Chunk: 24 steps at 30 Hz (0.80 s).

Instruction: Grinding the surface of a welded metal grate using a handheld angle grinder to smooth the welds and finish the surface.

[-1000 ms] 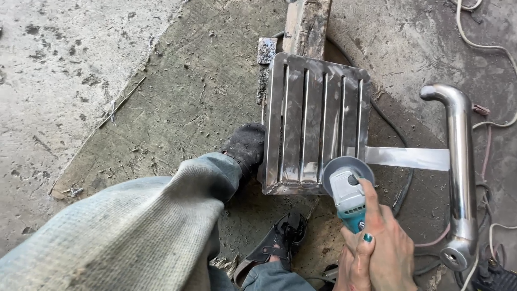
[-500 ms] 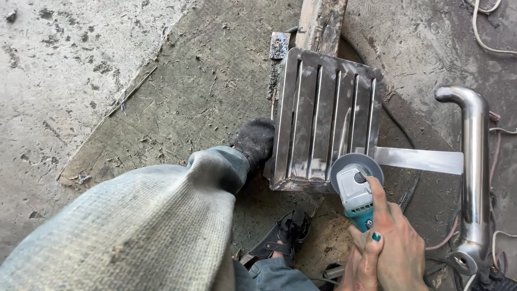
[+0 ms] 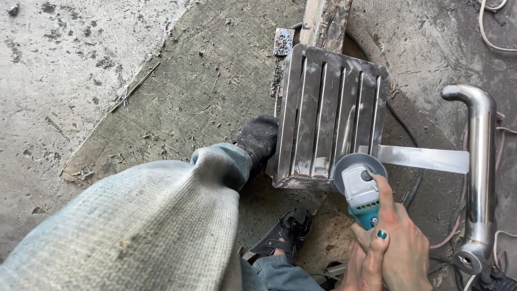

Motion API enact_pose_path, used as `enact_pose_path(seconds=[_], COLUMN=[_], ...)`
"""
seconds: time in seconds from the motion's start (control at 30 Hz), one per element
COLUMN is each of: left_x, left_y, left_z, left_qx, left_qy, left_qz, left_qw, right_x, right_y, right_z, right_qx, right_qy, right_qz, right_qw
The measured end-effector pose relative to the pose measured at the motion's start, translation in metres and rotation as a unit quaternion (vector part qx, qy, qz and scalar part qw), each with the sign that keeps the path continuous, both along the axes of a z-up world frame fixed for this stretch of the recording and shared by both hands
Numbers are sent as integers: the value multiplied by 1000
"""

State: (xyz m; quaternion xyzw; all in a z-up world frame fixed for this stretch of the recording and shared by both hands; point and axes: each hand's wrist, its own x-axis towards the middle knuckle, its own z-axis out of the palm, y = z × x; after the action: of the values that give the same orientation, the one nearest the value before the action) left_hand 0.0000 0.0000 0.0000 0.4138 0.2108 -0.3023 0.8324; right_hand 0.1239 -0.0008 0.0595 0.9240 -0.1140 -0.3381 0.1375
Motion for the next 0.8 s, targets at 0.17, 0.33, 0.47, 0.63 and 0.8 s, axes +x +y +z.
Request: enact_pose_path(seconds=[0.17, 0.33, 0.47, 0.63, 0.8], left_x=[60, 50, 53, 55, 57], left_y=[57, 47, 42, 47, 37], left_z=[35, 37, 31, 32, 21], left_qx=[-29, 8, -21, -119, -129], left_qy=[14, 71, -40, -14, -2], left_qz=[-34, -21, 66, 126, 87], left_qw=[999, 997, 997, 985, 988], right_x=[-7, -14, -10, -10, -10], right_y=[-17, -14, -17, -22, -27], right_z=[-5, -1, -4, -15, -19], right_qx=[1, 71, 103, 128, 88], right_qy=[-26, -122, -112, -86, -77], right_qz=[-26, -116, -157, -89, -48], right_qw=[999, 983, 976, 984, 992])
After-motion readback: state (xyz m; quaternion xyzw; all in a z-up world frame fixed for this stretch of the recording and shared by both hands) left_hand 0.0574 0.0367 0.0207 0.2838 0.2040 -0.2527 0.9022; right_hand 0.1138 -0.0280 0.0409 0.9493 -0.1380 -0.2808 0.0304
